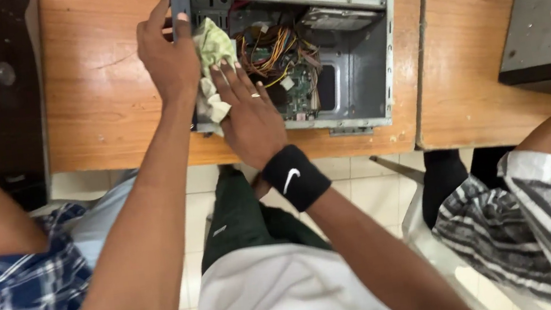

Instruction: The person cleans the interior of an open desktop computer case using a cloth. They wipe the metal chassis, power supply unit, and motherboard area while occasionally adjusting the case's position on the table. Another person is visible in the background working on a separate computer case.

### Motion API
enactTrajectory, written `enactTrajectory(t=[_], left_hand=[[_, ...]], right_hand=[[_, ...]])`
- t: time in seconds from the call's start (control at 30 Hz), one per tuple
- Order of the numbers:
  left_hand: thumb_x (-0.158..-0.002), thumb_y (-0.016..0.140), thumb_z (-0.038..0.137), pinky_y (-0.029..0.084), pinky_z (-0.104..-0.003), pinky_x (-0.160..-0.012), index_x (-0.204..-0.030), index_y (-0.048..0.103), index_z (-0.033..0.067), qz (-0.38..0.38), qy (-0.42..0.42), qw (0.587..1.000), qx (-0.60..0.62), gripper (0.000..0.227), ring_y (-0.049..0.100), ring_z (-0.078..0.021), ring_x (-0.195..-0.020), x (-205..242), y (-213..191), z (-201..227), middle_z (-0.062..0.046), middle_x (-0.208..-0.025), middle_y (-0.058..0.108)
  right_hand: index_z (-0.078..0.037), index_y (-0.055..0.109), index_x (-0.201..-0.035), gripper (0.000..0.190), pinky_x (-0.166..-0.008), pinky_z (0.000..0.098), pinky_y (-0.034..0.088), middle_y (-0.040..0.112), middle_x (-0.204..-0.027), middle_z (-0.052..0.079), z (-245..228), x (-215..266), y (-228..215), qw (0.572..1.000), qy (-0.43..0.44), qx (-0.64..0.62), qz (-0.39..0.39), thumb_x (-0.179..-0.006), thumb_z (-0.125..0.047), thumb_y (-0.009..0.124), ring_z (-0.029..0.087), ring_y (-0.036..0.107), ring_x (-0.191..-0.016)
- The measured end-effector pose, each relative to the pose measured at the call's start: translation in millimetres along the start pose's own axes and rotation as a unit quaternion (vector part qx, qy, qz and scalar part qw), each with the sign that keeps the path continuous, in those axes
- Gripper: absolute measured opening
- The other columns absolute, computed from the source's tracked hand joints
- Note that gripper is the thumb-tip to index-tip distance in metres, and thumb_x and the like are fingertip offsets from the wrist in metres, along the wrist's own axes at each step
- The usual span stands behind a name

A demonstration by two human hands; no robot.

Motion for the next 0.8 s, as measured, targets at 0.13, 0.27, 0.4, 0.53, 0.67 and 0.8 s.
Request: enactTrajectory(t=[0.13, 0.27, 0.4, 0.53, 0.67, 0.8], left_hand=[[-0.102, 0.068, 0.015, 0.056, -0.038, -0.082, -0.131, 0.071, 0.0115, 0.016, 0.011, 1.0, -0.003, 0.029, 0.069, -0.023, -0.095, 0.1, -0.5, 16.6, -0.009, -0.105, 0.064], [-0.101, 0.068, 0.014, 0.056, -0.039, -0.081, -0.129, 0.073, 0.0121, 0.021, 0.025, 0.999, -0.01, 0.028, 0.068, -0.0245, -0.095, 0.6, -5.4, 19.0, -0.01, -0.102, 0.064], [-0.1, 0.068, 0.014, 0.055, -0.04, -0.08, -0.128, 0.074, 0.014, 0.023, 0.017, 1.0, -0.014, 0.029, 0.067, -0.0257, -0.092, -1.0, -4.0, 19.6, -0.011, -0.099, 0.063], [-0.099, 0.068, 0.015, 0.054, -0.04, -0.08, -0.128, 0.075, 0.0155, 0.017, 0.01, 0.999, -0.029, 0.029, 0.066, -0.026, -0.09, -1.5, -4.1, 27.0, -0.012, -0.098, 0.062], [-0.099, 0.067, 0.017, 0.053, -0.039, -0.079, -0.127, 0.075, 0.0174, 0.003, -0.022, 0.999, -0.036, 0.029, 0.065, -0.0248, -0.088, 4.2, -7.9, 27.6, -0.011, -0.096, 0.061], [-0.098, 0.067, 0.016, 0.052, -0.039, -0.079, -0.128, 0.074, 0.0153, 0.004, -0.007, 0.999, -0.046, 0.031, 0.064, -0.0252, -0.087, -6.6, -2.3, 27.1, -0.011, -0.095, 0.06]], right_hand=[[-0.01, 0.03, -0.16, 0.083, -0.124, 0.0545, 0.026, 0.03, -0.167, 0.012, 5.8, -15.0, -1.4, 0.999, 0.034, -0.013, 0.007, -0.083, -0.008, 0.062, 0.033, 0.024, -0.156], [-0.009, 0.031, -0.16, 0.08, -0.125, 0.0554, 0.026, 0.031, -0.167, 0.011, 5.2, -39.3, 3.3, 0.999, 0.018, 0.004, 0.042, -0.085, -0.006, 0.06, 0.034, 0.024, -0.157], [-0.008, 0.036, -0.158, 0.073, -0.125, 0.0575, 0.026, 0.033, -0.167, 0.011, 11.7, -62.9, 12.3, 0.996, 0.029, 0.007, 0.082, -0.089, -0.005, 0.057, 0.033, 0.024, -0.158], [-0.008, 0.038, -0.157, 0.07, -0.125, 0.0574, 0.027, 0.034, -0.166, 0.012, 12.2, -69.1, 13.7, 0.994, 0.049, 0.02, 0.093, -0.089, -0.006, 0.056, 0.033, 0.026, -0.158], [-0.004, 0.039, -0.156, 0.066, -0.125, 0.0581, 0.026, 0.037, -0.164, 0.014, 3.9, -63.7, 11.0, 0.994, 0.056, 0.024, 0.094, -0.092, -0.009, 0.057, 0.035, 0.026, -0.157], [-0.002, 0.038, -0.154, 0.066, -0.121, 0.0582, 0.026, 0.038, -0.161, 0.018, 1.3, -69.5, 8.4, 0.993, 0.06, 0.02, 0.104, -0.093, -0.015, 0.058, 0.037, 0.028, -0.153]])
Point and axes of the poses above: each hand's wrist, its own x-axis away from the middle knuckle, its own y-axis out of the palm, z = x × y, the point moved 7 cm from there along -x, towards the middle knuckle
